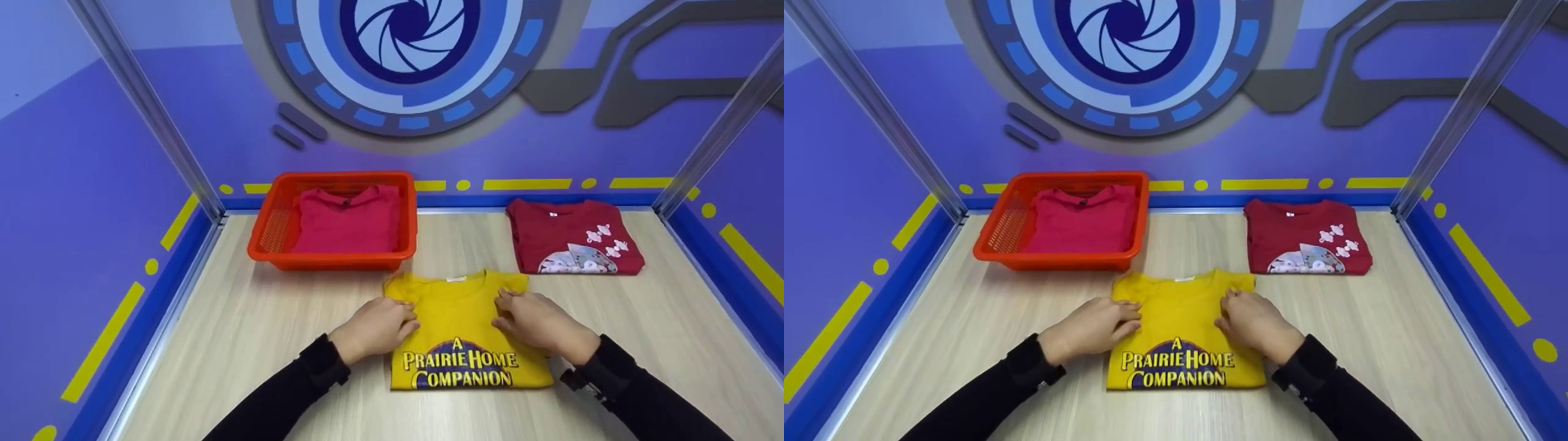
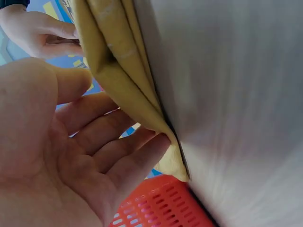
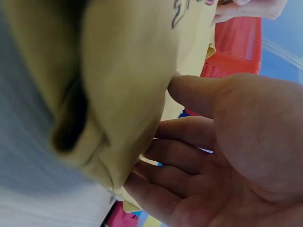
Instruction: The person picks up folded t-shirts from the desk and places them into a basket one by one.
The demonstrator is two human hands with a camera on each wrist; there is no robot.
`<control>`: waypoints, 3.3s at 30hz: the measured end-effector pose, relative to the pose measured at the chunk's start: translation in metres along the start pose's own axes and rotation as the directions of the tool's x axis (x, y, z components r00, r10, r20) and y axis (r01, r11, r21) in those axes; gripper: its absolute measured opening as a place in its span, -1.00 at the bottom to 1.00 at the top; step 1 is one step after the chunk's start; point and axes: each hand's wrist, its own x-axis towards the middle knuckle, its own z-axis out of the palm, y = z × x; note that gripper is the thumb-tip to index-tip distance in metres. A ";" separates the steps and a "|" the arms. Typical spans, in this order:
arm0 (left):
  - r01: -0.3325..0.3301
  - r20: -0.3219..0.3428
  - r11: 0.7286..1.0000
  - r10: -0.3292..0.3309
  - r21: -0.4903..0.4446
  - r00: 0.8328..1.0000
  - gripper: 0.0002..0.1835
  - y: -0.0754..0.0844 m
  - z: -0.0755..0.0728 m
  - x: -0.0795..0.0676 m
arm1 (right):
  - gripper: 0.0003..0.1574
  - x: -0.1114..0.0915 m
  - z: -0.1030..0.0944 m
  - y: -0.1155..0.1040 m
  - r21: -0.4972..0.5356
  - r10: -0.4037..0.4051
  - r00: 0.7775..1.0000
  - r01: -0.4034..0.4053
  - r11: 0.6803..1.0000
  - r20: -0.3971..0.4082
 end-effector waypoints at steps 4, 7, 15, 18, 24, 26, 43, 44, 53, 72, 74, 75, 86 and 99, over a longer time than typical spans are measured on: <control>-0.001 -0.031 1.000 0.001 -0.010 1.000 -0.68 -0.002 -0.002 -0.004 | -0.53 -0.007 0.001 -0.001 0.017 -0.018 0.999 0.019 1.000 -0.039; 0.029 -0.036 0.999 -0.030 -0.036 0.999 -0.70 -0.003 -0.005 -0.002 | -0.42 -0.008 0.002 0.001 0.043 -0.017 0.998 0.019 0.999 -0.056; 0.123 -0.015 0.987 -0.125 -0.108 0.992 -0.70 -0.010 -0.010 0.002 | -0.33 0.001 -0.001 0.009 0.120 -0.028 1.000 0.028 0.992 -0.009; 0.164 -0.022 0.981 -0.167 -0.103 0.986 -0.69 -0.013 -0.015 0.003 | -0.43 0.007 -0.005 0.016 0.185 -0.026 0.999 0.032 0.982 -0.037; 0.244 -0.127 0.969 -0.246 -0.033 0.961 -0.74 -0.028 -0.024 0.013 | -0.64 0.024 -0.020 0.027 0.194 -0.014 0.985 0.048 0.980 -0.174; 0.264 -0.169 0.964 -0.263 -0.016 0.950 -0.76 -0.033 -0.023 0.018 | -0.68 0.030 -0.025 0.027 0.171 -0.021 0.980 0.056 0.984 -0.197; 0.308 -0.149 0.950 -0.297 0.059 0.943 -0.76 -0.030 -0.008 0.040 | -0.66 0.062 -0.016 0.028 0.009 -0.016 0.997 0.016 1.000 -0.071; 0.302 -0.144 0.952 -0.291 0.056 0.946 -0.76 -0.030 -0.008 0.041 | -0.65 0.061 -0.016 0.029 0.014 -0.012 0.998 0.013 1.000 -0.068; 0.247 -0.104 0.969 -0.249 -0.030 0.963 -0.85 -0.034 -0.008 0.044 | -0.68 0.058 -0.021 0.030 0.075 0.039 0.999 -0.038 0.996 -0.012; 0.269 -0.034 0.935 -0.284 -0.232 0.958 -0.93 -0.031 -0.011 0.037 | -0.81 0.047 -0.020 0.043 0.201 0.019 1.000 -0.014 0.980 -0.022; 0.262 -0.046 0.927 -0.284 -0.269 0.958 -0.92 -0.031 -0.015 0.036 | -0.76 0.045 -0.025 0.043 0.212 0.018 1.000 -0.013 0.977 -0.022; 0.256 -0.056 0.924 -0.283 -0.284 0.958 -0.92 -0.030 -0.017 0.035 | -0.72 0.045 -0.027 0.043 0.212 0.015 1.000 -0.009 0.977 -0.027; 0.153 -0.189 0.920 -0.233 -0.361 0.954 -0.92 -0.027 -0.051 0.021 | -0.73 0.026 -0.059 0.037 0.280 -0.005 0.992 0.041 0.959 -0.128; -0.010 -0.351 0.934 -0.125 -0.358 0.928 -0.75 -0.021 -0.127 -0.006 | -0.83 -0.004 -0.116 0.002 0.300 -0.089 0.917 0.217 0.929 -0.389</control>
